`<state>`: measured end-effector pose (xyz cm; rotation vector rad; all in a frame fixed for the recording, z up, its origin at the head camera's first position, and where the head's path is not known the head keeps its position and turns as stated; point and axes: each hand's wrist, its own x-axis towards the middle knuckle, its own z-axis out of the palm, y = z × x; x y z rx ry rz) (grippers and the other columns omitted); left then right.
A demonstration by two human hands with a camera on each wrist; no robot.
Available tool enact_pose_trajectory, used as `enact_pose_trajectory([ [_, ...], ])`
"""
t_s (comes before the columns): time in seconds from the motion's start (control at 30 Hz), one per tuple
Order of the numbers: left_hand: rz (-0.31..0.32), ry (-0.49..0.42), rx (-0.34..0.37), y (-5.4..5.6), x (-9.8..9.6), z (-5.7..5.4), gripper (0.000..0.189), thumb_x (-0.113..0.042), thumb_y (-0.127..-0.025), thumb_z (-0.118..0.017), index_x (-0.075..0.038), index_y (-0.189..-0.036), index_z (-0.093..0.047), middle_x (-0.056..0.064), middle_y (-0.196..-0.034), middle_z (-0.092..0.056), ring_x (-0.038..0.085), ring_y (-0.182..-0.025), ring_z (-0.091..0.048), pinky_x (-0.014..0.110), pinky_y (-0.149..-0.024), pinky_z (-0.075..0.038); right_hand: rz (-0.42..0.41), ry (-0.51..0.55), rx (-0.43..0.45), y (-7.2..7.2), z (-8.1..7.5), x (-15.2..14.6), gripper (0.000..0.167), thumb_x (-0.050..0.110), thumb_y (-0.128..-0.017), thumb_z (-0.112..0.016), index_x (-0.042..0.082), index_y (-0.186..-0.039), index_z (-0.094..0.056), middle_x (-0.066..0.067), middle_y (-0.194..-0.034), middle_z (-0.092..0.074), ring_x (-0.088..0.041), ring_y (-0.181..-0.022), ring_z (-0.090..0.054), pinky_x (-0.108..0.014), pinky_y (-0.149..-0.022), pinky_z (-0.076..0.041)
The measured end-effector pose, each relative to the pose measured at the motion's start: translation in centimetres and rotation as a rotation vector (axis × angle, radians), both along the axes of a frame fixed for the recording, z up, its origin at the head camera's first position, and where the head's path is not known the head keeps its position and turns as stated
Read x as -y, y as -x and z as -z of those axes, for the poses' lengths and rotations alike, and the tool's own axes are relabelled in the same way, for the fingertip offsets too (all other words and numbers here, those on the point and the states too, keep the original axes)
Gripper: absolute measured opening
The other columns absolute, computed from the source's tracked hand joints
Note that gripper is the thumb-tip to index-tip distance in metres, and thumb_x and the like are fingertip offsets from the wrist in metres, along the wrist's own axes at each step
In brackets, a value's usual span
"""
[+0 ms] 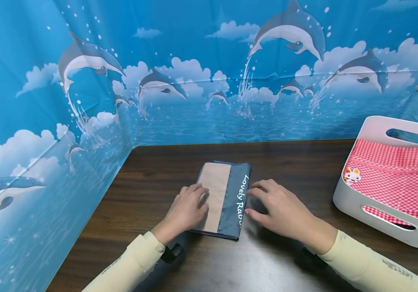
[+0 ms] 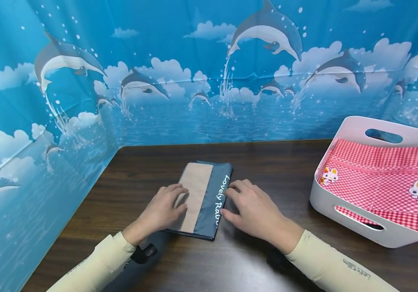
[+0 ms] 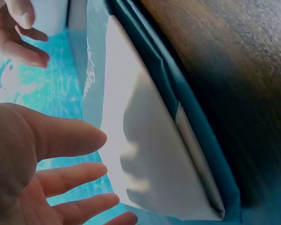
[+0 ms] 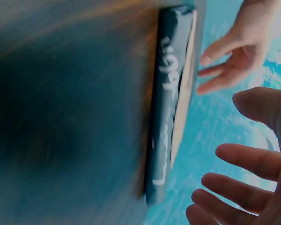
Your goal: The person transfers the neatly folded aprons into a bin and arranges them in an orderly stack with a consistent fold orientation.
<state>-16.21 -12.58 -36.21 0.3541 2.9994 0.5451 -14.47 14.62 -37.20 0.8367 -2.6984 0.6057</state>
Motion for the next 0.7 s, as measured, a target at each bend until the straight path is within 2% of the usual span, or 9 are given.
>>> enact_pose_trajectory([
  [0.1, -0.037, -0.014, 0.012, 0.2, 0.2, 0.1, 0.039, -0.013, -0.101, -0.073, -0.004, -0.139, -0.069, 0.022, -0.158, -0.055, 0.044, -0.142, -0.053, 0.065, -0.116, -0.044, -0.041, -0.030, 0.033, 0.3, 0.5, 1.1, 0.050, 0.040, -0.094, -0.084, 0.012, -0.133, -0.075, -0.015, -0.137, -0.070, -0.031, -0.122, -0.069, -0.053, -0.101, -0.060],
  [0.23, -0.085, -0.031, 0.047, 0.2, 0.3, 0.4, 0.039, -0.014, -0.101, -0.073, -0.004, -0.139, -0.069, 0.023, -0.157, -0.056, 0.044, -0.143, -0.054, 0.065, -0.115, -0.047, -0.093, -0.089, 0.128, 0.6, 1.0, 2.2, 0.054, 0.046, -0.098, -0.077, 0.015, -0.142, -0.070, -0.018, -0.148, -0.065, -0.036, -0.130, -0.066, -0.056, -0.106, -0.057],
  [0.33, -0.098, -0.056, 0.088, 0.1, 0.3, 0.7, 0.041, -0.014, -0.100, -0.075, -0.003, -0.139, -0.068, 0.025, -0.157, -0.055, 0.045, -0.143, -0.054, 0.066, -0.113, -0.049, -0.112, -0.129, 0.195, 0.7, 1.5, 2.6, 0.053, 0.049, -0.101, -0.073, 0.017, -0.143, -0.070, -0.018, -0.153, -0.062, -0.037, -0.136, -0.062, -0.058, -0.108, -0.055],
  [0.47, -0.100, -0.075, 0.120, 0.0, 0.1, 0.8, 0.043, -0.014, -0.099, -0.076, -0.002, -0.139, -0.067, 0.028, -0.159, -0.052, 0.048, -0.145, -0.052, 0.069, -0.113, -0.047, -0.133, -0.157, 0.210, 0.9, 2.1, 2.5, 0.052, 0.053, -0.102, -0.069, 0.017, -0.141, -0.072, -0.017, -0.153, -0.062, -0.038, -0.139, -0.060, -0.059, -0.109, -0.054],
  [0.7, -0.068, -0.084, 0.102, -0.7, -0.4, 0.6, 0.041, -0.014, -0.098, -0.076, -0.001, -0.136, -0.069, 0.030, -0.155, -0.054, 0.048, -0.140, -0.054, 0.067, -0.110, -0.050, -0.135, -0.168, 0.216, 0.9, 2.0, 1.6, 0.051, 0.055, -0.101, -0.070, 0.020, -0.138, -0.074, -0.013, -0.151, -0.064, -0.035, -0.137, -0.061, -0.059, -0.107, -0.055],
])
